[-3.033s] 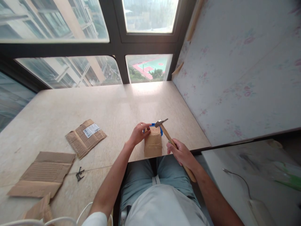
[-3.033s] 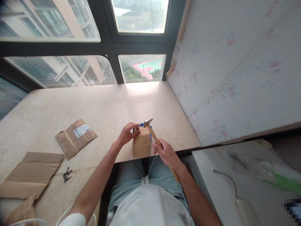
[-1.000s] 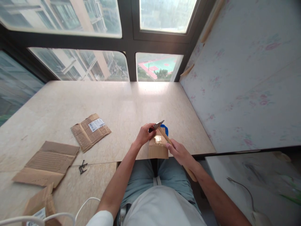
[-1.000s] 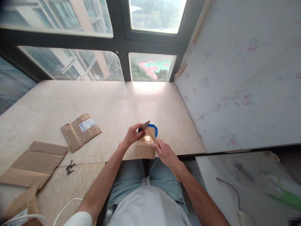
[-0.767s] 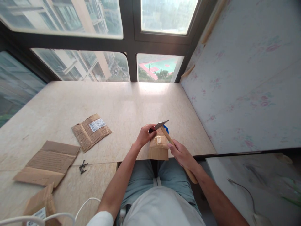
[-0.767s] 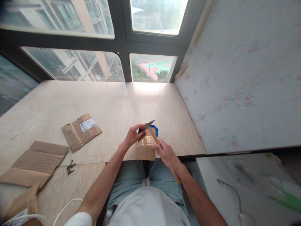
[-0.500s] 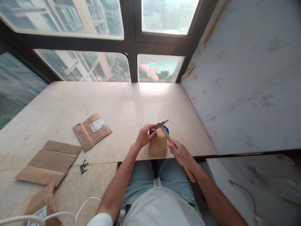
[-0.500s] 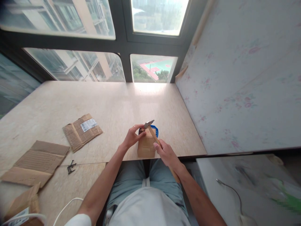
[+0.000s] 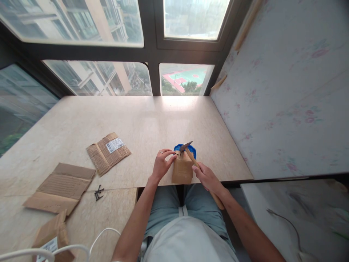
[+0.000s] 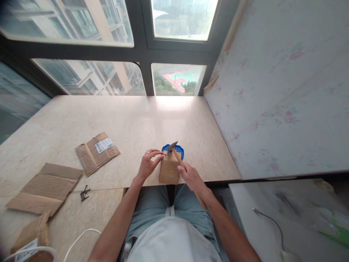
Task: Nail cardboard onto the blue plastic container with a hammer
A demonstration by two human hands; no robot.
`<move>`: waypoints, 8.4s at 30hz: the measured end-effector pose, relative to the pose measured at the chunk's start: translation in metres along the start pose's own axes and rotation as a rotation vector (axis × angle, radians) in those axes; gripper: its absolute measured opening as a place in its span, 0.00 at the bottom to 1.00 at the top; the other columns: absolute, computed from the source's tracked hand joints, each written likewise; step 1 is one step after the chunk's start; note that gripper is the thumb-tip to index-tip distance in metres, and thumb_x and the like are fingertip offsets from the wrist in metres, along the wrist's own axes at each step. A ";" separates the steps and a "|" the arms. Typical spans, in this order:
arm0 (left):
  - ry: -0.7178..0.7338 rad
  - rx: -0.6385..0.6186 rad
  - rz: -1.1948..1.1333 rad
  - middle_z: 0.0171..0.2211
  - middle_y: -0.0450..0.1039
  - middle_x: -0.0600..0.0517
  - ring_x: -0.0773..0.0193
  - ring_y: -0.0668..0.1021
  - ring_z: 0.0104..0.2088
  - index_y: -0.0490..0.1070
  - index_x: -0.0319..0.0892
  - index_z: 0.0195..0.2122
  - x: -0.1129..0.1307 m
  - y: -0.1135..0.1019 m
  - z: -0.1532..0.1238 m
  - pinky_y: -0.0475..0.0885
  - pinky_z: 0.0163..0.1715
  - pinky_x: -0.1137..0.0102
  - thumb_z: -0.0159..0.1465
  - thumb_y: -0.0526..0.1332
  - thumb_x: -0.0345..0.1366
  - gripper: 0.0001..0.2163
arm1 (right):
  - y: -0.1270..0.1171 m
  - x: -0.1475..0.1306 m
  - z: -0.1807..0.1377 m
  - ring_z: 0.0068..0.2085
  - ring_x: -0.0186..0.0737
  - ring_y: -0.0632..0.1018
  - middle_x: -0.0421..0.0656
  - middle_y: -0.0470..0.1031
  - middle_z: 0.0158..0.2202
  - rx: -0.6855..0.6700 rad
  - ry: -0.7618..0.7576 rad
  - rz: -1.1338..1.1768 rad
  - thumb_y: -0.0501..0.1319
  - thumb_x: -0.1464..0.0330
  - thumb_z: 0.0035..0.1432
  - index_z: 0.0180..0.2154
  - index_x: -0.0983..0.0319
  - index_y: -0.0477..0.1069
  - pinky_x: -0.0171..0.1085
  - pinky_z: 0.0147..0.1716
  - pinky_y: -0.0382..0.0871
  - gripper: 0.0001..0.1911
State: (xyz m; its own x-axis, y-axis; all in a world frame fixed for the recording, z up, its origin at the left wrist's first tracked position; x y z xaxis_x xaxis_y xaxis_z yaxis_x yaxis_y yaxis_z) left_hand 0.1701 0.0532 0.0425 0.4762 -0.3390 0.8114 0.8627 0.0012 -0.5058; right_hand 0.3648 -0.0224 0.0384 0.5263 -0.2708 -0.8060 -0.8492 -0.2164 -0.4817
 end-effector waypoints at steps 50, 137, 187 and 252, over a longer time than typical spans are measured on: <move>-0.542 -0.025 -0.707 0.29 0.76 0.50 0.66 0.75 0.28 0.74 0.39 0.33 0.008 0.036 -0.054 0.67 0.29 0.73 0.53 0.68 0.43 0.13 | 0.000 -0.049 0.042 0.45 0.44 0.81 0.43 0.80 0.37 0.085 -0.264 0.239 0.60 0.70 0.54 0.33 0.57 0.62 0.41 0.39 0.75 0.07; -0.763 0.087 -1.073 0.31 0.81 0.46 0.64 0.77 0.26 0.81 0.36 0.41 0.022 0.038 -0.069 0.74 0.26 0.71 0.47 0.74 0.42 0.22 | 0.012 -0.059 0.025 0.10 0.25 0.59 0.27 0.65 0.18 0.039 -0.089 0.528 0.71 0.60 0.43 0.33 0.58 0.58 0.27 0.04 0.54 0.23; -0.810 0.059 -1.062 0.32 0.81 0.45 0.66 0.76 0.25 0.81 0.37 0.41 0.031 0.048 -0.074 0.69 0.23 0.74 0.45 0.74 0.44 0.23 | 0.013 -0.042 0.014 0.09 0.24 0.58 0.27 0.65 0.17 0.056 -0.033 0.640 0.70 0.59 0.44 0.33 0.57 0.56 0.26 0.04 0.52 0.24; -0.308 -0.145 0.220 0.30 0.77 0.50 0.63 0.76 0.32 0.80 0.45 0.41 0.005 0.007 0.038 0.67 0.36 0.71 0.61 0.63 0.34 0.09 | -0.056 0.000 0.091 0.21 0.30 0.70 0.38 0.72 0.28 0.356 -0.021 -0.012 0.64 0.69 0.48 0.32 0.60 0.63 0.24 0.07 0.55 0.11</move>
State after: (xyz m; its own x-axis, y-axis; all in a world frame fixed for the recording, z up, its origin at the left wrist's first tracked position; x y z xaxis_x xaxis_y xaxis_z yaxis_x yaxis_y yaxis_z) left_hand 0.1851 0.0874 0.0543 0.6944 -0.0472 0.7180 0.7121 -0.0980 -0.6952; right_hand 0.4086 0.0755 0.0336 0.5384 -0.2501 -0.8048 -0.8070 0.1222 -0.5778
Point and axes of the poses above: each hand's wrist, its own z-axis towards the middle knuckle, its own y-axis out of the palm, x = y × z, the point moved 9 cm from there along z, towards the middle knuckle
